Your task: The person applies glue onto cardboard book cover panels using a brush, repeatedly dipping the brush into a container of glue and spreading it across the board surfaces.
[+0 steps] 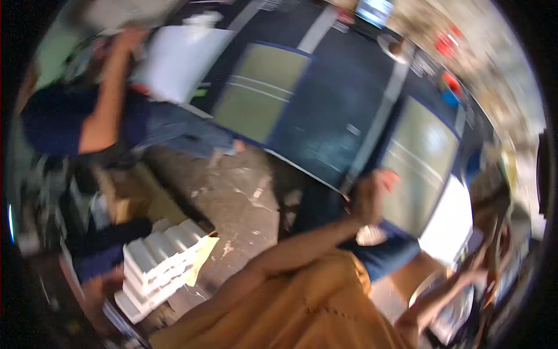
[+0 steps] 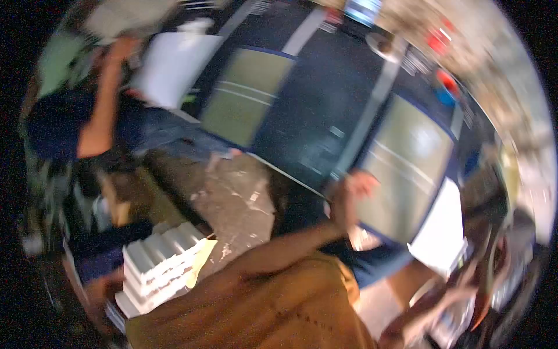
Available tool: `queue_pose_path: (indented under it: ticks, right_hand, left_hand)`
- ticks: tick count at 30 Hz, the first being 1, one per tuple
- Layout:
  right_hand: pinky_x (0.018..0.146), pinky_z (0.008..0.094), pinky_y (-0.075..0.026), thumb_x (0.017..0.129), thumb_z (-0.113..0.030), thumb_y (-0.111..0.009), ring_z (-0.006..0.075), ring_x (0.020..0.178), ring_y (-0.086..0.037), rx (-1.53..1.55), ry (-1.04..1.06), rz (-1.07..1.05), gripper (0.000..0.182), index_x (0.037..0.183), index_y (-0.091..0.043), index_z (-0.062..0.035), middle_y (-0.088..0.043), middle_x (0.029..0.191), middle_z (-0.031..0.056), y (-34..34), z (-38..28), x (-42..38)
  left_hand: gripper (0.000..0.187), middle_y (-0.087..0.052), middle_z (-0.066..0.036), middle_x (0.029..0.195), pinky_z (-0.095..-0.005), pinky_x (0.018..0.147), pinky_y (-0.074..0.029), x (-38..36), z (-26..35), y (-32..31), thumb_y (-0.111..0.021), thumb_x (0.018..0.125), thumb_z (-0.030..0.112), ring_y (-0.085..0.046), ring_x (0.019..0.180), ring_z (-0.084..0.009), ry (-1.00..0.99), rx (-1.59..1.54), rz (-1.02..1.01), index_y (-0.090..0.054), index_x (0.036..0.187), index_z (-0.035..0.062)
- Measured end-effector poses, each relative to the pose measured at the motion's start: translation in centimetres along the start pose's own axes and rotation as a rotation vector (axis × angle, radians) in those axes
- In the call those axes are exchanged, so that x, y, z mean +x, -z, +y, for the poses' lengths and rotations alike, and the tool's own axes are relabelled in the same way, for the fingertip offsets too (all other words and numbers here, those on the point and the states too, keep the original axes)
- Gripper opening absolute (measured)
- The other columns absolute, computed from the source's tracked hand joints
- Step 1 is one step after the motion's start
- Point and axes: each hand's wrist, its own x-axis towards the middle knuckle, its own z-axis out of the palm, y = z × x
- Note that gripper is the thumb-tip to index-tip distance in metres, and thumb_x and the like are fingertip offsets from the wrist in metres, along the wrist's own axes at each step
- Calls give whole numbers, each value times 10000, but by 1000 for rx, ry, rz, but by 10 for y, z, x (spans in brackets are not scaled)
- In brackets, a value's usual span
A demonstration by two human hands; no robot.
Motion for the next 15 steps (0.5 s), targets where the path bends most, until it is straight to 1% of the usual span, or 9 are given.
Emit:
queue_pose_path:
  ticks: [1, 2, 3, 4, 7, 8, 9, 11, 15]
  right_hand:
    - [928, 426, -515, 968, -185, -606, 292, 1109, -608, -27, -137, 14, 383, 1259, -562, 60, -617, 1216, 206, 5, 10, -2]
    - [952, 437, -505, 978, -219, -595, 292, 1123, -603, -6, -278, 42, 415, 1274, -547, 68, -617, 1234, 213, 7, 20, -4]
    - [921, 424, -511, 969, -223, -603, 287, 1074, -631, 238, -441, 110, 411, 1258, -569, 66, -652, 1180, 197, 10, 42, -12]
    - [890, 410, -517, 960, -227, -612, 283, 1024, -658, 483, -593, 223, 407, 1242, -591, 65, -686, 1127, 181, 15, 64, -21]
    - [835, 350, -541, 936, -175, -669, 212, 933, -670, 748, -775, 316, 310, 1174, -607, 15, -676, 1058, 128, -3, 17, -41]
    - [719, 267, -505, 884, -198, -736, 124, 810, -594, 661, -729, 255, 245, 973, -632, 5, -648, 931, 73, -21, -8, -48]
    - [685, 266, -481, 883, -197, -735, 104, 761, -568, 456, -825, 119, 216, 919, -638, -8, -651, 872, 39, -33, -35, -48]
    - [680, 256, -472, 876, -176, -737, 99, 738, -563, 457, -704, -112, 203, 903, -641, 1, -651, 847, 56, -61, -64, -64]
    - [665, 341, -497, 827, -207, -763, 197, 673, -624, 346, -613, -266, 266, 836, -618, 17, -655, 733, 137, -58, -53, -83]
  left_hand:
    - [603, -577, -35, 778, -306, 672, -426, 5, 25, 0, -240, 1024, 496, -504, 697, -146, -96, 126, 35, -647, 972, 54]
    - [716, -516, -9, 730, -295, 670, -392, 4, 24, 0, -144, 1032, 576, -466, 686, -132, 102, 65, 16, -634, 926, 64]
    - [813, -507, -7, 735, -284, 669, -361, 8, 36, 0, -64, 1012, 640, -445, 684, -126, 112, 6, 26, -611, 901, 48]
    - [821, -495, -5, 735, -286, 669, -359, 8, 37, -1, -69, 1008, 651, -430, 681, -127, 94, -22, 13, -600, 917, 32]
    - [782, -537, -40, 754, -256, 659, -348, 11, 36, -5, -116, 1028, 613, -445, 691, -119, 28, -149, 5, -588, 949, -6]
    - [780, -541, -45, 750, -252, 657, -346, 12, 36, 0, -120, 1030, 606, -446, 686, -118, 34, -141, 5, -589, 954, -13]
    - [778, -544, -51, 746, -249, 655, -343, 12, 35, -1, -124, 1032, 599, -447, 680, -118, 38, -125, 0, -590, 960, -19]
    - [765, -549, -52, 736, -244, 649, -340, 11, 36, -1, -128, 1039, 576, -444, 673, -112, 38, -68, -34, -597, 976, -26]
    - [758, -541, -40, 701, -240, 634, -329, 8, 39, -3, -132, 1041, 561, -427, 654, -99, 48, 33, -72, -610, 993, -25]
